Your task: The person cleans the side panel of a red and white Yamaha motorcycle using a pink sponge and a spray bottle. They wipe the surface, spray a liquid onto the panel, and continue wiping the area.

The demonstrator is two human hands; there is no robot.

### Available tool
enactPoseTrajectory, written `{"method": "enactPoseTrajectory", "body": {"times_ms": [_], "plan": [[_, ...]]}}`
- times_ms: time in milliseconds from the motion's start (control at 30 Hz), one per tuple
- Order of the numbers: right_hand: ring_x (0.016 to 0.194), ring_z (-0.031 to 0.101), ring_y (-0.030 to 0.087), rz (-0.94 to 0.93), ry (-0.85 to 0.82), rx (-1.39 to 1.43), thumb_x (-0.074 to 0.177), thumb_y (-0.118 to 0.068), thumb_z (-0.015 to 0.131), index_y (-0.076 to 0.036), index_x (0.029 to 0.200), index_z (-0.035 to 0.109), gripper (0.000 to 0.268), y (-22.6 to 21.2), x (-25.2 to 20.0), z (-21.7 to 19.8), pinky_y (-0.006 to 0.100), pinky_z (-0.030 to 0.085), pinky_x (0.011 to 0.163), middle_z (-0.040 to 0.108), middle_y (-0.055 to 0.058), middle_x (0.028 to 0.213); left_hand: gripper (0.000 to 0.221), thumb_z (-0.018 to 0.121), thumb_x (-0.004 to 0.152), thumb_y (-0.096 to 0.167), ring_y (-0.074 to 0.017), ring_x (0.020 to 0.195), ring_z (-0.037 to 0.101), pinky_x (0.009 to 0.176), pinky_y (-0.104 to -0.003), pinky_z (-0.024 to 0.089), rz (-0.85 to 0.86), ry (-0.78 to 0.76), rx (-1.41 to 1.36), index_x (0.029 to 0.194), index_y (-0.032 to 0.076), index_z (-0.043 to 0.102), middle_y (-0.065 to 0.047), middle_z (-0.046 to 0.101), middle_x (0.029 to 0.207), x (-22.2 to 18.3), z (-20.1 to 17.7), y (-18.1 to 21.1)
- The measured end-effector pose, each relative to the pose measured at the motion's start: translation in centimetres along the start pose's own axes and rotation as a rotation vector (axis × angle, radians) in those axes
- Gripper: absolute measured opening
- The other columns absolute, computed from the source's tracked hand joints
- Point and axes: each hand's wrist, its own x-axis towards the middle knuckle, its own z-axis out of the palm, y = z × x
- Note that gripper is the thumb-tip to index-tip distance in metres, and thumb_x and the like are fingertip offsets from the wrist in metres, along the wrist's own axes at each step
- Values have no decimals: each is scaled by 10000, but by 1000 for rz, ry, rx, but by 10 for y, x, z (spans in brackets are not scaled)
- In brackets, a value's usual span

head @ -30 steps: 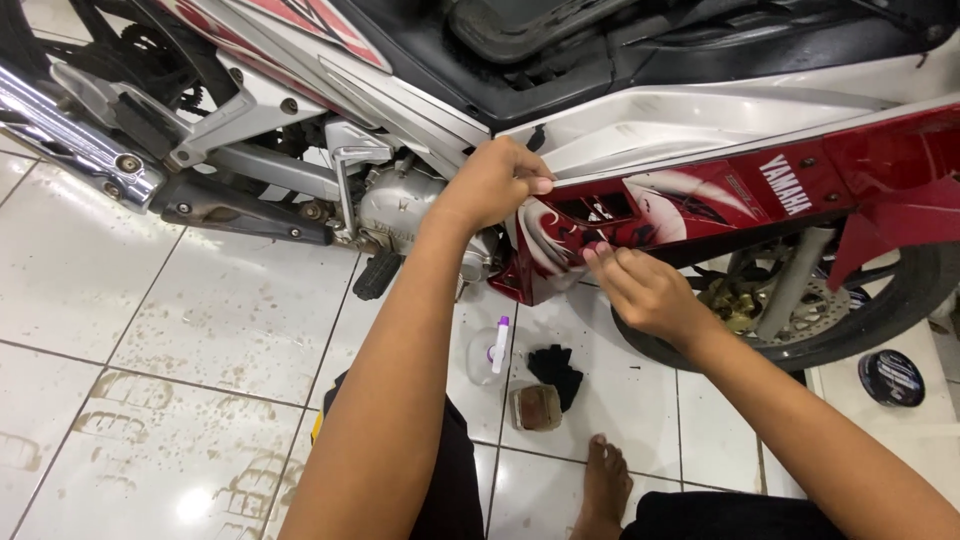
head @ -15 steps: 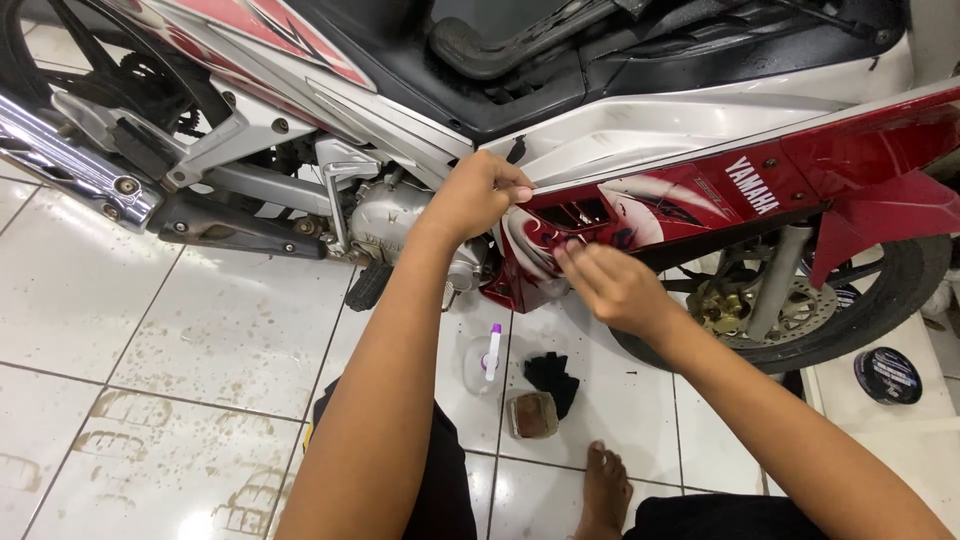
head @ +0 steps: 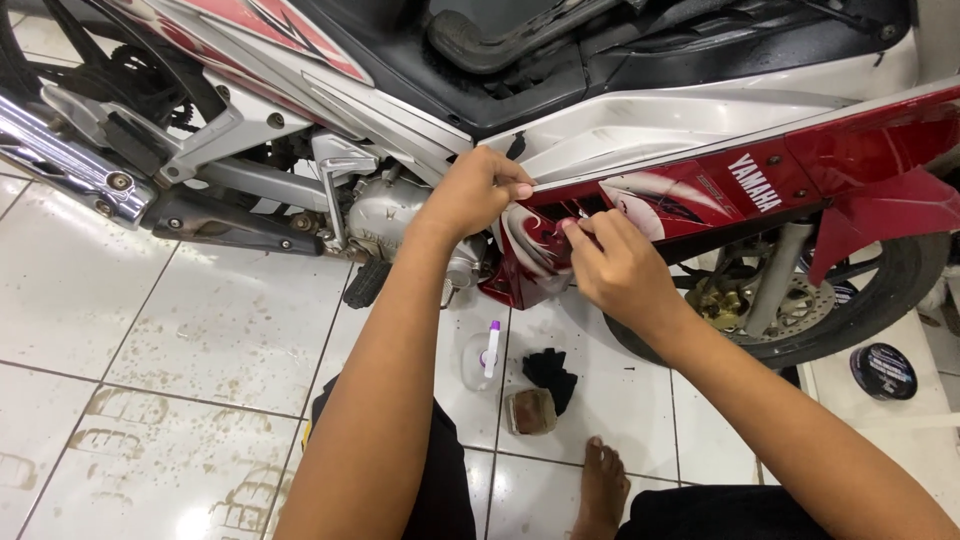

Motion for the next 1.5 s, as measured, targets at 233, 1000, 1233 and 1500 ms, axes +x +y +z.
{"method": "enactPoseTrajectory", "body": {"times_ms": [233, 1000, 1233, 1500], "plan": [[679, 512, 248, 116, -18, 13, 944, 22, 650, 63, 997, 688, 77, -18, 14, 24, 339, 453, 613, 474, 112, 816, 89, 757, 875, 177, -253, 798, 667, 795, -425, 552, -13, -5, -8, 917, 128, 819, -91, 720, 771, 2, 4, -4], [791, 643, 274, 301, -427, 131, 898, -36, 711, 1, 850, 664, 77, -13, 16, 13, 325, 542, 714, 530, 92, 852, 100, 762, 871, 184, -260, 790, 685, 785, -418, 560, -34, -21, -14, 936, 136, 821, -95, 730, 780, 5, 2, -6], [742, 627, 224, 377, -438, 222, 976, -87, 644, -18, 803, 655, 187, -4, 11, 18, 281, 538, 698, 519, 58, 824, 113, 765, 871, 193, -246, 772, 677, 769, -407, 552, -44, -32, -11, 952, 137, 820, -88, 735, 777, 1, 1, 1], [775, 628, 231, 343, -406, 216, 996, -101, 622, -39, 811, 627, 195, -8, 7, 32, 283, 528, 713, 512, 66, 830, 109, 767, 867, 185, -266, 776, 693, 772, -421, 559, -56, -28, 9, 948, 136, 821, -98, 740, 790, 1, 1, 1]]}}
